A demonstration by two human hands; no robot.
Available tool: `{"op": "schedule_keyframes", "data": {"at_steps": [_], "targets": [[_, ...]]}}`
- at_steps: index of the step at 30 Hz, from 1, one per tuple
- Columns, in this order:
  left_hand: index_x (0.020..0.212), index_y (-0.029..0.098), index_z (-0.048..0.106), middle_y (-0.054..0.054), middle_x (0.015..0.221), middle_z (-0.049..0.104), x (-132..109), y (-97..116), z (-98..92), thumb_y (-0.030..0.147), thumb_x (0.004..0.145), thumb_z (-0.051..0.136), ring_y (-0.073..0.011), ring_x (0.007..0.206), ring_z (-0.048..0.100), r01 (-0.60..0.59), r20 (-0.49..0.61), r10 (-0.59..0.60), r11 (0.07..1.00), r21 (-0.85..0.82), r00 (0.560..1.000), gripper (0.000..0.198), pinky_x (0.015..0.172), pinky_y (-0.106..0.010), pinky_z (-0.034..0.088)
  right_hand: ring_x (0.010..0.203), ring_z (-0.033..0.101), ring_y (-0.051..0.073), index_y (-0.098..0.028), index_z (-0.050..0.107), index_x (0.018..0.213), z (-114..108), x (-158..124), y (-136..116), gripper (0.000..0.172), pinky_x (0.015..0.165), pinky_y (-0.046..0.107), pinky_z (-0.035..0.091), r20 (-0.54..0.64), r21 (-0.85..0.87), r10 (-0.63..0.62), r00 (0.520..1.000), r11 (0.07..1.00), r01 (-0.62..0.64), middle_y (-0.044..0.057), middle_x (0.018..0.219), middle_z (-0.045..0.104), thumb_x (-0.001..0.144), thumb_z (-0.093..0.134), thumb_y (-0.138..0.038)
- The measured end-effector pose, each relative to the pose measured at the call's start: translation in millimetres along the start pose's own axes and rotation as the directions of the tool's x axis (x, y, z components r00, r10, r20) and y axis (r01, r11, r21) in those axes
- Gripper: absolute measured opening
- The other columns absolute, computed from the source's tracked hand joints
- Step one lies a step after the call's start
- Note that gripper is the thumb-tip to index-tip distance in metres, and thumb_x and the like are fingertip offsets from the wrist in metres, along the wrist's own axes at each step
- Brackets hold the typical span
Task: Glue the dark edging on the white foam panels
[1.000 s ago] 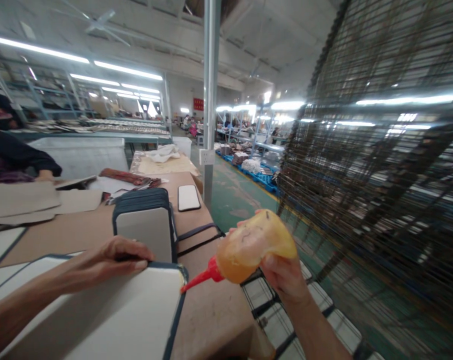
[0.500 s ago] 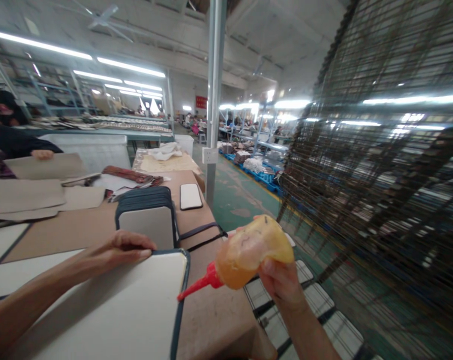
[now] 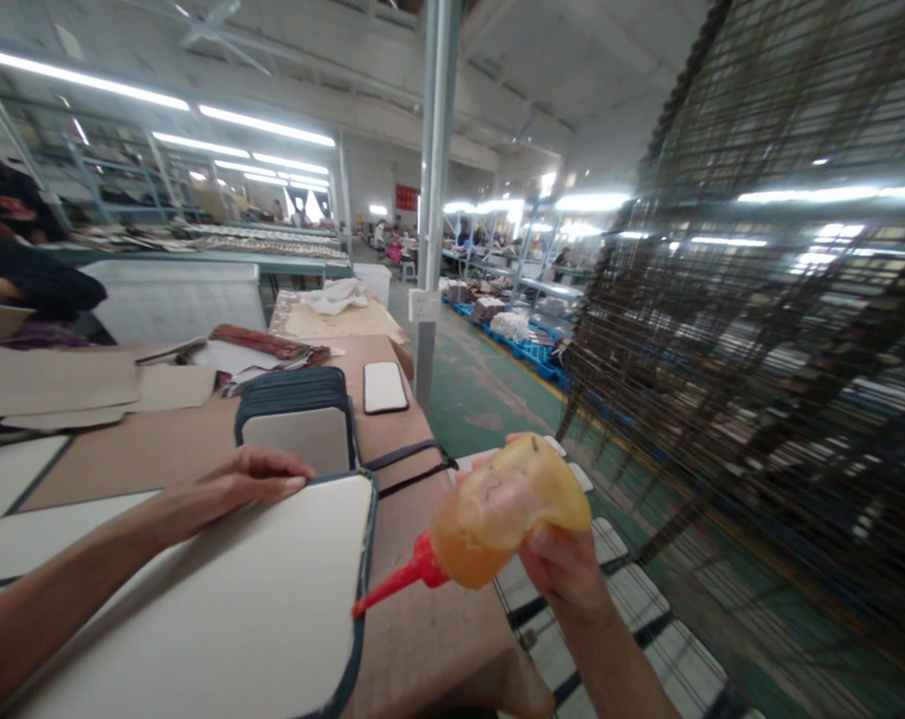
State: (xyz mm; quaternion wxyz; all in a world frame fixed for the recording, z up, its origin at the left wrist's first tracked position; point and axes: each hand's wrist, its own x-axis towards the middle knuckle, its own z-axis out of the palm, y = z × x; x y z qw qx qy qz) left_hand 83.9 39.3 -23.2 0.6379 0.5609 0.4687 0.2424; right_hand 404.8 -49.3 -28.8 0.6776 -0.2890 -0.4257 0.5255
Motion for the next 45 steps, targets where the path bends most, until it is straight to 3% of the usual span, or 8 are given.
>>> {"op": "schedule_keyframes", "data": {"at_steps": [10, 13, 22, 26, 30, 40, 45], "targets": [[0.080, 0.015, 0.076, -0.007, 0.069, 0.075, 1.0, 0.5, 0.3, 0.035, 0.062, 0.079, -0.0188, 0.055, 0.063, 0.020, -0.085, -0.027, 0.996, -0.082, 0.996, 0.027, 0.048, -0.023, 0.046, 0.098, 0.066, 0.034, -0.034, 0.062, 0.116, 4.8, -1.3, -1.8, 0.064, 0.083, 0.049, 0.057, -0.046, -0.017, -0.013, 0.999, 1.000, 0.013, 0.006, 0.103, 0.070, 0.056, 0.084, -0.043], [0.082, 0.014, 0.075, -0.005, 0.066, 0.074, -0.1, 0.1, -0.3, 0.034, 0.067, 0.075, -0.0171, 0.052, 0.062, 0.002, -0.099, -0.011, 0.996, -0.088, 0.995, 0.026, 0.046, -0.021, 0.044, 0.099, 0.066, 0.032, -0.035, 0.060, 0.117, 2.3, -1.5, -0.1, 0.066, 0.081, 0.047, 0.058, -0.038, -0.014, -0.028, 0.999, 1.000, 0.027, 0.004, 0.105, 0.070, 0.056, 0.085, -0.042], [0.096, 0.012, 0.070, 0.003, 0.066, 0.073, 8.9, -22.1, -13.1, 0.032, 0.080, 0.058, -0.0124, 0.054, 0.063, -0.047, -0.167, 0.034, 0.996, -0.077, 0.985, 0.028, 0.049, -0.019, 0.041, 0.107, 0.063, 0.036, -0.031, 0.057, 0.124, -11.9, -0.2, 7.5, 0.062, 0.098, 0.058, 0.045, 0.000, -0.083, -0.104, 0.995, 0.991, 0.103, 0.009, 0.107, 0.071, 0.067, 0.078, -0.044], [0.096, 0.015, 0.071, 0.001, 0.067, 0.074, 11.5, -23.7, -13.7, 0.034, 0.073, 0.070, -0.0142, 0.053, 0.063, -0.052, -0.230, 0.011, 0.984, -0.170, 0.973, 0.029, 0.047, -0.020, 0.043, 0.107, 0.063, 0.036, -0.029, 0.056, 0.127, -9.4, -1.4, 10.0, 0.061, 0.098, 0.058, 0.045, -0.001, -0.090, -0.150, 0.989, 0.985, 0.149, 0.011, 0.107, 0.071, 0.071, 0.076, -0.044], [0.090, 0.015, 0.071, -0.004, 0.069, 0.074, 11.1, -20.0, -10.2, 0.036, 0.059, 0.083, -0.0165, 0.054, 0.064, -0.047, -0.282, -0.029, 0.965, -0.259, 0.959, 0.038, 0.047, -0.022, 0.047, 0.110, 0.062, 0.035, -0.029, 0.055, 0.128, -3.8, -5.5, 13.0, 0.063, 0.099, 0.057, 0.044, -0.074, -0.077, -0.197, 0.978, 0.979, 0.191, 0.010, 0.110, 0.070, 0.070, 0.078, -0.042], [0.084, 0.016, 0.063, 0.003, 0.060, 0.064, 19.3, -35.2, -1.2, 0.034, 0.055, 0.085, -0.0122, 0.051, 0.057, -0.127, -0.323, 0.006, 0.927, -0.354, 0.946, 0.041, 0.045, -0.018, 0.040, 0.115, 0.058, 0.035, -0.028, 0.052, 0.131, 5.0, 8.9, 26.7, 0.074, 0.103, 0.057, 0.041, -0.283, -0.111, -0.376, 0.882, 0.927, 0.359, 0.010, 0.115, 0.068, 0.064, 0.083, -0.037], [0.084, 0.017, 0.059, 0.002, 0.064, 0.065, 21.1, -37.2, 1.6, 0.043, 0.056, 0.084, -0.0122, 0.053, 0.057, -0.137, -0.341, 0.007, 0.924, -0.358, 0.940, 0.046, 0.046, -0.019, 0.039, 0.111, 0.061, 0.033, -0.030, 0.058, 0.123, -4.4, 14.6, 35.0, 0.059, 0.100, 0.052, 0.045, -0.252, -0.111, -0.390, 0.886, 0.921, 0.374, 0.006, 0.118, 0.067, 0.068, 0.080, -0.033]]}}
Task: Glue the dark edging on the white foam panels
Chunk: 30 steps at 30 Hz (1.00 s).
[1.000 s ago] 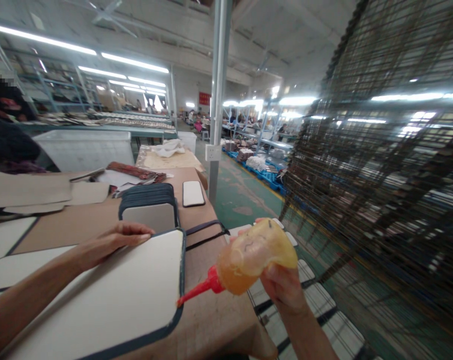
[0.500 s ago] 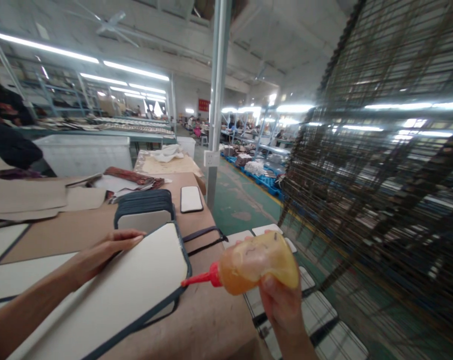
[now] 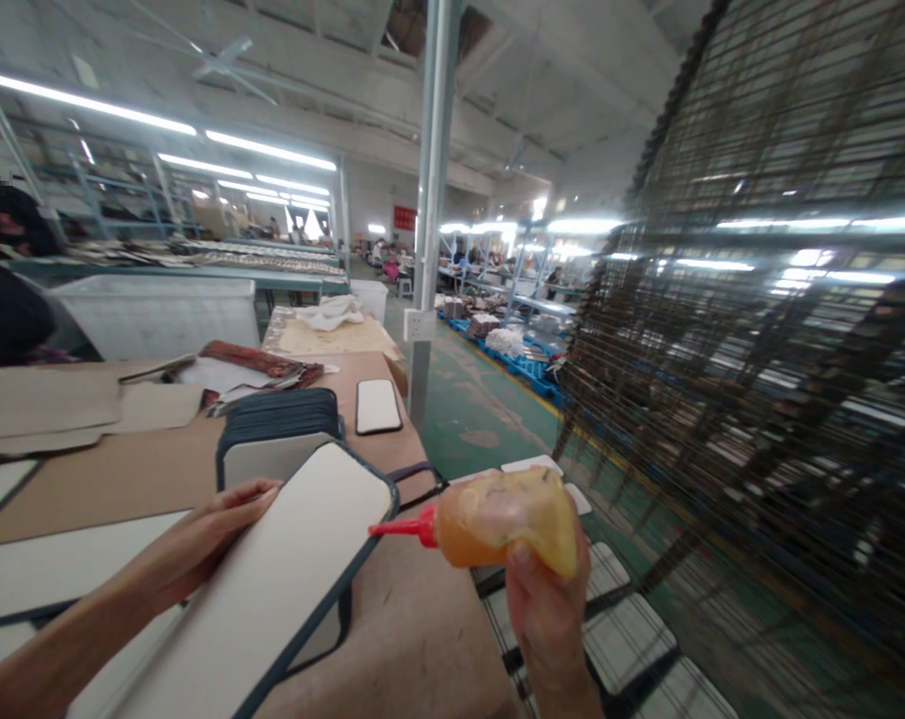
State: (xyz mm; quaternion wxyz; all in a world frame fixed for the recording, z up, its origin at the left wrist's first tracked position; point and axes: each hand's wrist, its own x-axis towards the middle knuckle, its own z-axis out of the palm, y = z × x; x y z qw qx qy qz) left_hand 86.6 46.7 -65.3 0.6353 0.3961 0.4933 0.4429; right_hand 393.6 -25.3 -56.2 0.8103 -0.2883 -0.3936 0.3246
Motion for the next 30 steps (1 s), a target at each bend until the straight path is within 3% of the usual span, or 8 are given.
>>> {"op": "schedule_keyframes", "data": {"at_steps": [3, 12, 21, 30], "targets": [[0.085, 0.019, 0.058, 0.003, 0.063, 0.064, -0.5, 0.0, 1.1, 0.044, 0.053, 0.085, -0.0128, 0.052, 0.057, 0.008, -0.024, -0.008, 1.000, -0.003, 1.000, 0.049, 0.046, -0.020, 0.039, 0.112, 0.060, 0.032, -0.031, 0.060, 0.120, -3.4, 2.0, 4.2, 0.050, 0.100, 0.048, 0.046, 0.050, -0.015, -0.004, 0.999, 1.000, 0.004, 0.005, 0.119, 0.066, 0.072, 0.077, -0.030], [0.087, 0.021, 0.053, 0.005, 0.061, 0.062, -1.7, -3.2, -3.3, 0.053, 0.050, 0.083, -0.0116, 0.052, 0.055, 0.032, -0.021, -0.031, 0.999, 0.028, 0.999, 0.058, 0.047, -0.019, 0.039, 0.102, 0.064, 0.033, -0.029, 0.062, 0.118, 5.8, 6.9, 13.2, 0.051, 0.099, 0.054, 0.045, 0.034, -0.028, 0.002, 0.999, 1.000, -0.001, 0.006, 0.109, 0.069, 0.070, 0.078, -0.035], [0.085, 0.020, 0.052, 0.005, 0.062, 0.061, 0.4, -5.4, -6.5, 0.057, 0.055, 0.080, -0.0121, 0.053, 0.055, 0.036, -0.009, -0.035, 0.999, 0.029, 0.999, 0.055, 0.048, -0.020, 0.040, 0.113, 0.059, 0.035, -0.035, 0.059, 0.122, -0.6, 1.8, 19.9, 0.048, 0.101, 0.050, 0.045, 0.093, -0.067, 0.079, 0.993, 0.995, -0.073, 0.004, 0.117, 0.067, 0.075, 0.072, -0.034], [0.085, 0.021, 0.048, 0.006, 0.059, 0.059, 1.2, -7.9, -11.0, 0.060, 0.053, 0.079, -0.0110, 0.051, 0.052, 0.033, 0.012, -0.033, 0.999, 0.044, 0.999, 0.059, 0.045, -0.020, 0.040, 0.085, 0.070, 0.029, -0.028, 0.060, 0.122, 10.0, -5.3, 19.1, 0.063, 0.082, 0.046, 0.058, 0.010, -0.006, 0.125, 0.992, 0.992, -0.125, 0.007, 0.105, 0.073, 0.063, 0.084, -0.035]]}}
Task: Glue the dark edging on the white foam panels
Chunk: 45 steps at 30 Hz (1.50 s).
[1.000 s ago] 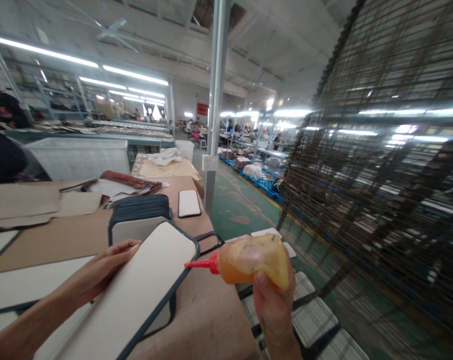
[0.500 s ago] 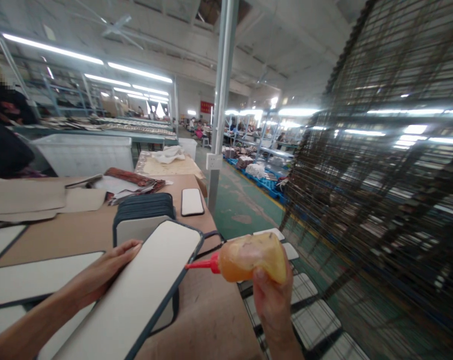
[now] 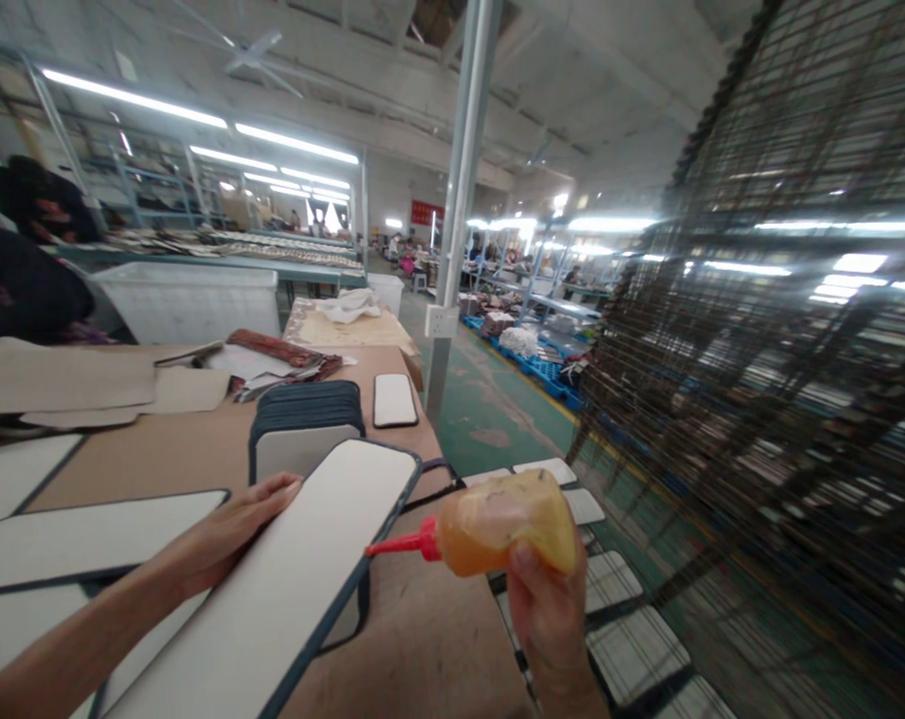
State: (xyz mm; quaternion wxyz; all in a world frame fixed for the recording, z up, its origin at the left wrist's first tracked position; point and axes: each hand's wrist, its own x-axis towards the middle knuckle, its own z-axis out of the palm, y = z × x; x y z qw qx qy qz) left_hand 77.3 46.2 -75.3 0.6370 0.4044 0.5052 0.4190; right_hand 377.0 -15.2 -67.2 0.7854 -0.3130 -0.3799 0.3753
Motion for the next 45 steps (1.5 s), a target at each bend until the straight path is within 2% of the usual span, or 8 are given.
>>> {"op": "schedule_keyframes", "data": {"at_steps": [5, 10, 14, 22, 30, 36, 38, 45], "targets": [[0.082, 0.021, 0.048, 0.006, 0.058, 0.059, 4.7, -0.8, -2.8, 0.061, 0.049, 0.080, -0.0109, 0.050, 0.051, -0.007, -0.019, 0.006, 1.000, -0.006, 1.000, 0.061, 0.044, -0.020, 0.041, 0.079, 0.071, 0.028, -0.028, 0.063, 0.119, 7.0, -4.3, -1.9, 0.064, 0.068, 0.039, 0.061, -0.012, 0.016, 0.005, 1.000, 1.000, -0.005, 0.007, 0.095, 0.075, 0.059, 0.086, -0.034], [0.080, 0.020, 0.049, 0.007, 0.056, 0.056, 8.7, 2.9, -2.8, 0.057, 0.049, 0.080, -0.0096, 0.048, 0.050, -0.030, -0.029, 0.030, 1.000, -0.003, 0.999, 0.057, 0.043, -0.018, 0.040, 0.076, 0.071, 0.027, -0.029, 0.062, 0.119, 3.5, -8.9, -0.8, 0.062, 0.071, 0.040, 0.060, 0.025, 0.007, 0.004, 1.000, 1.000, -0.004, 0.007, 0.096, 0.075, 0.062, 0.085, -0.036], [0.078, 0.020, 0.049, 0.007, 0.055, 0.057, 13.5, 8.4, 0.3, 0.052, 0.047, 0.082, -0.0106, 0.048, 0.051, -0.043, -0.026, 0.043, 0.999, -0.004, 0.999, 0.055, 0.042, -0.019, 0.041, 0.084, 0.071, 0.028, -0.030, 0.059, 0.123, -1.7, -11.9, -1.5, 0.060, 0.078, 0.042, 0.059, 0.114, 0.000, 0.015, 0.993, 1.000, -0.015, 0.007, 0.098, 0.074, 0.068, 0.081, -0.034], [0.078, 0.020, 0.051, 0.006, 0.053, 0.058, 34.0, 15.1, 9.6, 0.045, 0.055, 0.079, -0.0114, 0.044, 0.051, -0.065, -0.009, 0.065, 0.998, -0.004, 0.998, 0.044, 0.041, -0.021, 0.042, 0.079, 0.071, 0.028, -0.027, 0.066, 0.112, 6.3, -17.9, -16.2, 0.054, 0.066, 0.037, 0.062, 0.105, -0.005, 0.018, 0.994, 1.000, -0.018, 0.007, 0.084, 0.074, 0.062, 0.084, -0.037], [0.072, 0.019, 0.051, 0.007, 0.051, 0.055, 41.1, 24.7, 28.9, 0.032, 0.058, 0.080, -0.0091, 0.042, 0.049, -0.069, -0.004, 0.069, 0.998, -0.006, 0.998, 0.035, 0.040, -0.019, 0.040, 0.100, 0.066, 0.034, -0.028, 0.063, 0.118, -4.3, -25.8, -16.7, 0.057, 0.081, 0.049, 0.058, 0.060, -0.003, 0.014, 0.998, 1.000, -0.014, 0.010, 0.102, 0.072, 0.066, 0.080, -0.043], [0.068, 0.019, 0.048, 0.008, 0.046, 0.053, 43.5, 32.5, 41.5, 0.028, 0.060, 0.079, -0.0081, 0.038, 0.046, -0.070, -0.003, 0.070, 0.997, -0.013, 0.998, 0.033, 0.038, -0.018, 0.039, 0.093, 0.069, 0.032, -0.028, 0.062, 0.120, -2.1, -28.9, -29.8, 0.060, 0.084, 0.049, 0.057, 0.155, 0.001, 0.045, 0.987, 0.999, -0.046, 0.010, 0.097, 0.073, 0.064, 0.083, -0.040], [0.068, 0.019, 0.048, 0.008, 0.047, 0.053, 45.5, 33.4, 43.7, 0.028, 0.060, 0.079, -0.0084, 0.039, 0.047, -0.073, -0.005, 0.073, 0.997, -0.014, 0.997, 0.034, 0.039, -0.018, 0.039, 0.091, 0.069, 0.031, -0.027, 0.062, 0.119, -3.1, -30.5, -32.0, 0.060, 0.083, 0.048, 0.057, 0.142, 0.027, 0.033, 0.989, 0.999, -0.037, 0.010, 0.095, 0.074, 0.065, 0.083, -0.039], [0.067, 0.018, 0.049, 0.008, 0.047, 0.052, 51.0, 37.5, 49.4, 0.029, 0.065, 0.079, -0.0086, 0.039, 0.048, -0.081, 0.006, 0.081, 0.997, -0.011, 0.997, 0.032, 0.039, -0.019, 0.040, 0.104, 0.065, 0.033, -0.028, 0.063, 0.118, -15.0, -37.4, -32.3, 0.054, 0.088, 0.051, 0.054, 0.162, 0.054, 0.102, 0.982, 0.992, -0.112, 0.010, 0.095, 0.074, 0.068, 0.081, -0.038]]}}
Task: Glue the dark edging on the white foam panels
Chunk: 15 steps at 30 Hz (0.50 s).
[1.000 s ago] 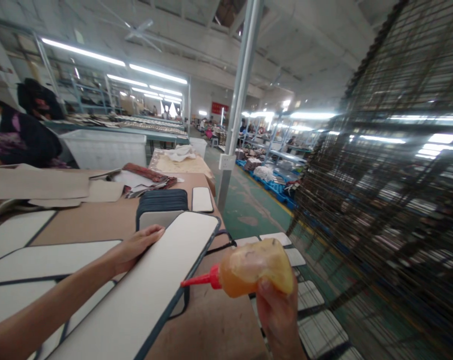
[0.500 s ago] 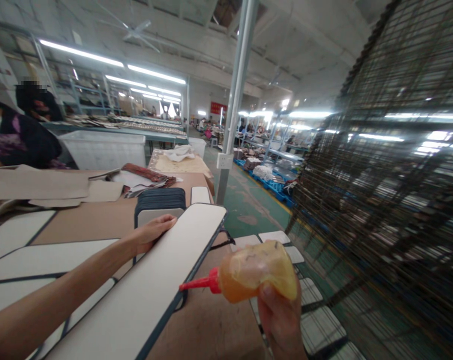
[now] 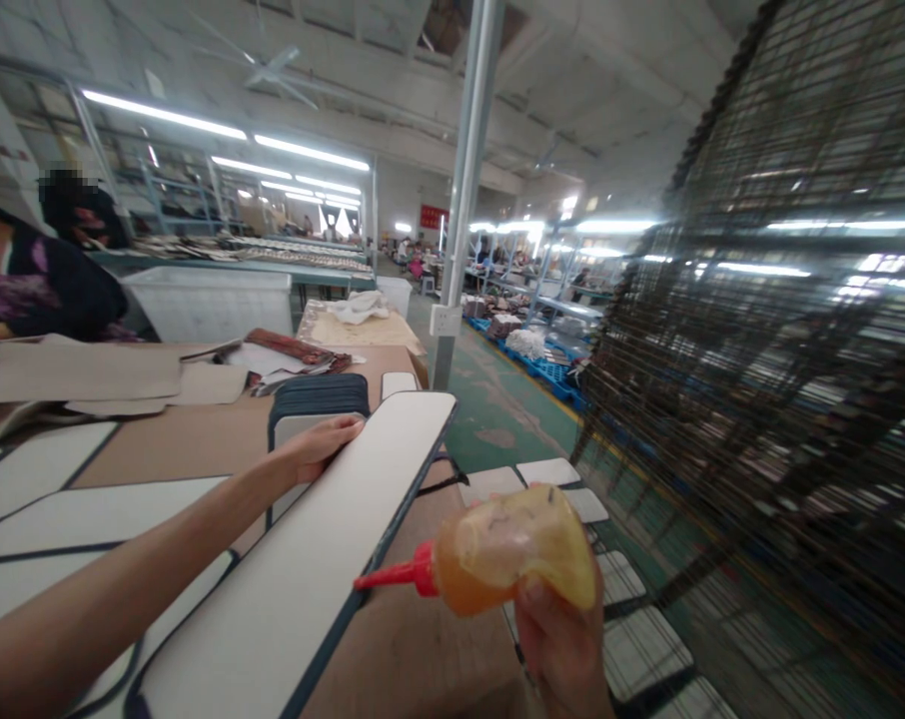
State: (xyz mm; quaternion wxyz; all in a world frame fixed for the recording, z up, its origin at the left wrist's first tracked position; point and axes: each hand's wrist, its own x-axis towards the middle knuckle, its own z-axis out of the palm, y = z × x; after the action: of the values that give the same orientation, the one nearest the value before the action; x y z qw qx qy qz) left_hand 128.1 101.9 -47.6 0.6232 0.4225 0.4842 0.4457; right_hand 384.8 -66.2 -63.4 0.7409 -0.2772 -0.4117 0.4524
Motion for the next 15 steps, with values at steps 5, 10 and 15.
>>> {"op": "schedule_keyframes", "data": {"at_steps": [5, 10, 15], "targets": [[0.073, 0.015, 0.053, 0.007, 0.053, 0.052, 6.3, 3.4, 3.4, 0.030, 0.084, 0.065, -0.0072, 0.042, 0.049, 0.014, -0.035, -0.013, 1.000, 0.022, 0.999, 0.022, 0.042, -0.019, 0.042, 0.108, 0.063, 0.034, -0.029, 0.062, 0.118, 12.8, -5.6, -11.4, 0.061, 0.093, 0.052, 0.051, -0.064, -0.020, 0.066, 0.996, 0.998, -0.067, 0.009, 0.101, 0.073, 0.064, 0.084, -0.044], [0.087, 0.013, 0.059, 0.005, 0.063, 0.056, 11.1, 6.5, 6.7, 0.033, 0.092, 0.055, -0.0069, 0.047, 0.051, 0.038, -0.046, -0.036, 0.999, 0.036, 0.998, 0.021, 0.047, -0.021, 0.045, 0.108, 0.062, 0.037, -0.029, 0.063, 0.116, 12.2, -8.5, -17.0, 0.059, 0.089, 0.053, 0.053, -0.040, -0.061, 0.095, 0.995, 0.993, -0.098, 0.011, 0.106, 0.072, 0.064, 0.082, -0.049], [0.096, 0.013, 0.060, 0.002, 0.074, 0.059, 13.2, 10.2, 11.3, 0.032, 0.092, 0.054, -0.0074, 0.053, 0.053, 0.054, -0.066, -0.051, 0.997, 0.057, 0.997, 0.020, 0.049, -0.022, 0.047, 0.108, 0.062, 0.035, -0.027, 0.063, 0.116, 1.2, -9.8, -12.1, 0.057, 0.092, 0.053, 0.051, -0.033, -0.042, 0.058, 0.998, 0.997, -0.059, 0.010, 0.106, 0.072, 0.065, 0.082, -0.045]]}}
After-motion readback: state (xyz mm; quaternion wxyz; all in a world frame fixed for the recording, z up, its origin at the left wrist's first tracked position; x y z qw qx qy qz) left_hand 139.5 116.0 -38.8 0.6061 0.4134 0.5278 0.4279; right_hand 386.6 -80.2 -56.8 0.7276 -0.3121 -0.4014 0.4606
